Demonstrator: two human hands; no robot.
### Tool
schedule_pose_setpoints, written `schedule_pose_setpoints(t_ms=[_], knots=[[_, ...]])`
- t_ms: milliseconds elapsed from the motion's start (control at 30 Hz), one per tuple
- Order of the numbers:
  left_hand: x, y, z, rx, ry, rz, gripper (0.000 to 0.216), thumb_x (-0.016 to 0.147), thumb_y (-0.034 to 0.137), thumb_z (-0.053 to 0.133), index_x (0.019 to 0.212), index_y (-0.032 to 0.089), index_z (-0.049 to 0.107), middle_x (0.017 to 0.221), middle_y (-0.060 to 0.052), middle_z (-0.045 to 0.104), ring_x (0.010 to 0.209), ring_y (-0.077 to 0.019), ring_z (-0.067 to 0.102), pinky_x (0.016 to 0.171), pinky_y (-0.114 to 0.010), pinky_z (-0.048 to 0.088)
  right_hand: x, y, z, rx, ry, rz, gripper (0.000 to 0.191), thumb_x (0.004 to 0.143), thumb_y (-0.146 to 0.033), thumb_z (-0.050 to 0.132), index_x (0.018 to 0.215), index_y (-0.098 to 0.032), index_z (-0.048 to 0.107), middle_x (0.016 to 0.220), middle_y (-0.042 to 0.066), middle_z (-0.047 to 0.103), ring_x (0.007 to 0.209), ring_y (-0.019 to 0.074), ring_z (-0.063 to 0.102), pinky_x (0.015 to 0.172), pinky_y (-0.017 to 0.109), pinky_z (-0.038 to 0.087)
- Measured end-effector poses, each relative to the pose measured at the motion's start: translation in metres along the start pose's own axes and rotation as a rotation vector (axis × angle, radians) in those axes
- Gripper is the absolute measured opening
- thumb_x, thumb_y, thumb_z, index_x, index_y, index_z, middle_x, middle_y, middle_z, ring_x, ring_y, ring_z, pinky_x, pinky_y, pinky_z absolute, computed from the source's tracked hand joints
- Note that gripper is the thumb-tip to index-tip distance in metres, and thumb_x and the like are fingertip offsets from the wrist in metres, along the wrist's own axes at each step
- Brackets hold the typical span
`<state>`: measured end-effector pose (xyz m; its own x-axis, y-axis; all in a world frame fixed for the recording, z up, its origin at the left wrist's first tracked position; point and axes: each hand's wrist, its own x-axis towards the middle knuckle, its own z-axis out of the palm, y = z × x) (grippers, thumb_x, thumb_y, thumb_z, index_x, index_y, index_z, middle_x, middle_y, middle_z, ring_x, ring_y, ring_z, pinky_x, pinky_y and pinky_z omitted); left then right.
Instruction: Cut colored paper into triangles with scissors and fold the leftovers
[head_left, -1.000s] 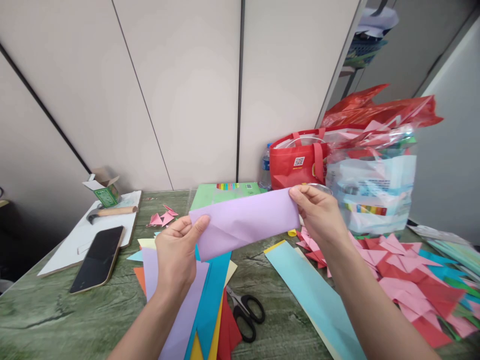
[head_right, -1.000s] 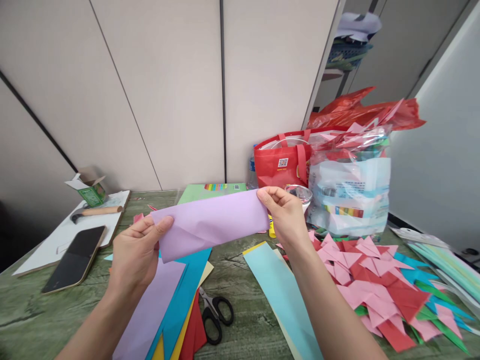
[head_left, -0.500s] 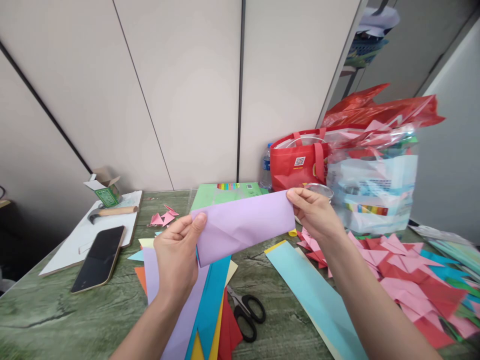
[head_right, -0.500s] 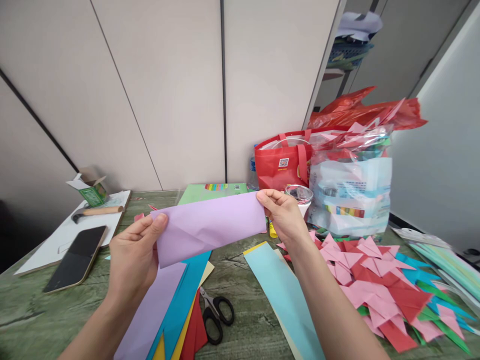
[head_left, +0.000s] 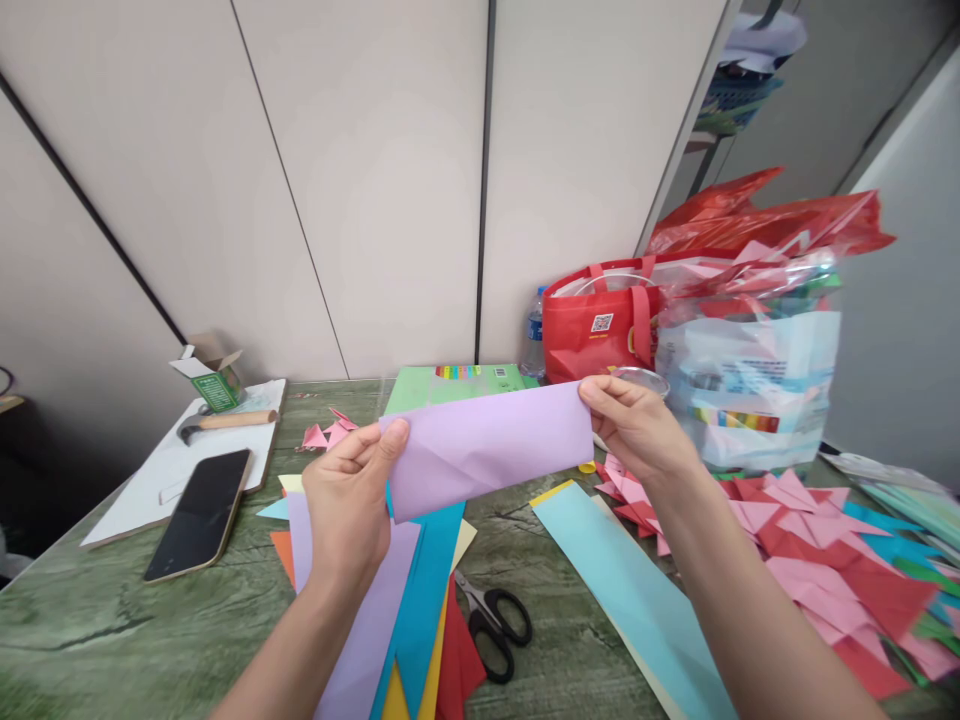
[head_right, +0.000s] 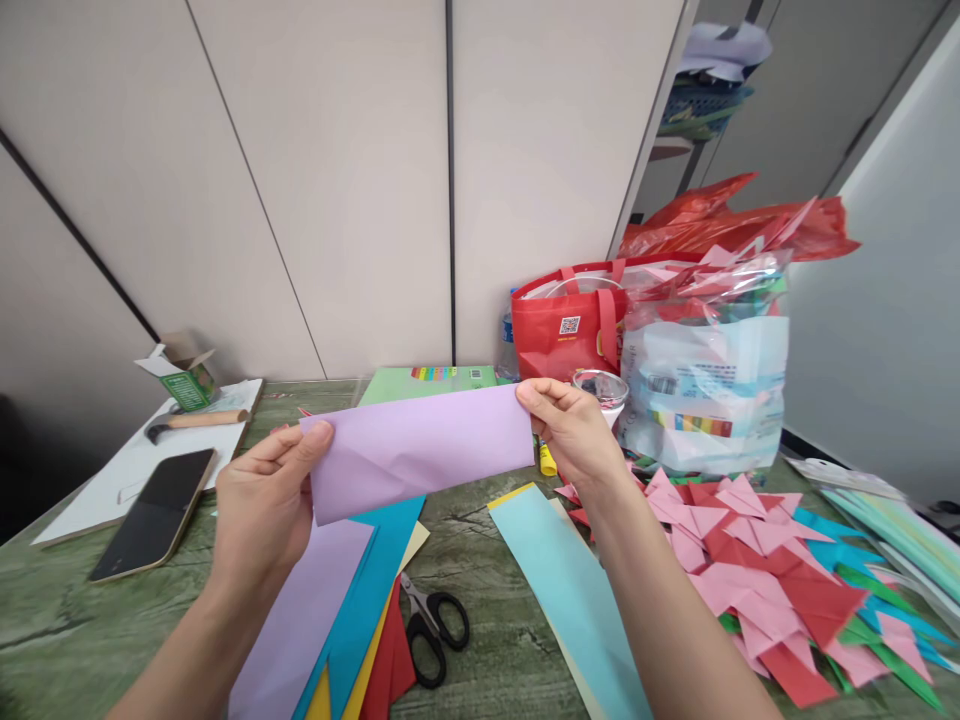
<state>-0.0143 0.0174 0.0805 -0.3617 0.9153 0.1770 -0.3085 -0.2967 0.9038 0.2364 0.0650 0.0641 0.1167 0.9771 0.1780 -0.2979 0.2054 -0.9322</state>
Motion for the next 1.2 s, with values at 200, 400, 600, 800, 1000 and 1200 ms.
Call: schedule_pose_setpoints(t_ms=[200, 400, 600, 800, 1000, 1200], knots=[[0.009, -0.006, -0.006, 0.068, 0.059, 0.134, 0.017, 0.060, 0.028, 0.080, 0.074, 0.019, 0.074, 0.069, -0.001, 0.074, 0.060, -0.0138, 0.064, 0.057, -0.022, 0.051, -0.003, -0.003, 0.003, 0.002, 0.037, -0.056, 0.022, 0.057, -0.033, 0.082, 0.066, -0.019, 0.068, 0.061, -0.003, 0.063, 0.052, 0.0085, 0.054, 0.050, 0.020, 0.045], [0.012, -0.007, -0.011, 0.187, 0.071, 0.264, 0.015, 0.064, 0.027, 0.077, 0.077, 0.020, 0.074, 0.071, -0.001, 0.075, 0.061, -0.0136, 0.065, 0.058, -0.022, 0.050, -0.006, -0.003, 0.007, -0.071, 0.104, -0.235, 0.018, 0.061, -0.033, 0.079, 0.068, -0.020, 0.068, 0.061, -0.003, 0.062, 0.053, 0.0089, 0.052, 0.051, 0.021, 0.044], [0.013, -0.003, -0.010, 0.384, 0.159, 0.497, 0.008, 0.066, 0.022, 0.074, 0.074, 0.020, 0.074, 0.069, 0.000, 0.074, 0.064, -0.0143, 0.067, 0.062, -0.022, 0.052, -0.012, -0.006, 0.014, -0.262, 0.302, -0.443, 0.015, 0.064, -0.030, 0.077, 0.071, -0.018, 0.070, 0.069, -0.001, 0.068, 0.061, 0.0111, 0.058, 0.058, 0.023, 0.048], [0.019, -0.004, -0.015, 0.306, 0.113, 0.348, 0.014, 0.062, 0.026, 0.076, 0.074, 0.020, 0.073, 0.066, 0.001, 0.073, 0.060, -0.0128, 0.064, 0.059, -0.021, 0.049, -0.013, -0.007, 0.015, -0.097, 0.219, -0.322, 0.018, 0.060, -0.030, 0.079, 0.070, -0.018, 0.070, 0.064, -0.002, 0.067, 0.054, 0.0092, 0.056, 0.051, 0.021, 0.045], [0.025, -0.002, -0.017, 0.408, 0.001, 0.144, 0.027, 0.059, 0.037, 0.075, 0.075, 0.015, 0.070, 0.062, -0.003, 0.069, 0.056, -0.0158, 0.061, 0.051, -0.024, 0.047, -0.007, -0.007, 0.003, -0.243, 0.186, -0.125, 0.027, 0.059, -0.038, 0.077, 0.072, -0.016, 0.070, 0.065, 0.002, 0.068, 0.053, 0.0116, 0.056, 0.048, 0.023, 0.044], [0.035, -0.046, -0.036, 0.753, -0.320, -0.079, 0.027, 0.061, 0.042, 0.062, 0.060, 0.014, 0.060, 0.047, 0.000, 0.056, 0.041, -0.0120, 0.046, 0.040, -0.023, 0.035, 0.003, 0.049, -0.014, -0.575, 0.104, 0.086, 0.030, 0.056, -0.041, 0.068, 0.059, -0.012, 0.064, 0.051, 0.002, 0.062, 0.044, 0.0122, 0.050, 0.043, 0.024, 0.037]])
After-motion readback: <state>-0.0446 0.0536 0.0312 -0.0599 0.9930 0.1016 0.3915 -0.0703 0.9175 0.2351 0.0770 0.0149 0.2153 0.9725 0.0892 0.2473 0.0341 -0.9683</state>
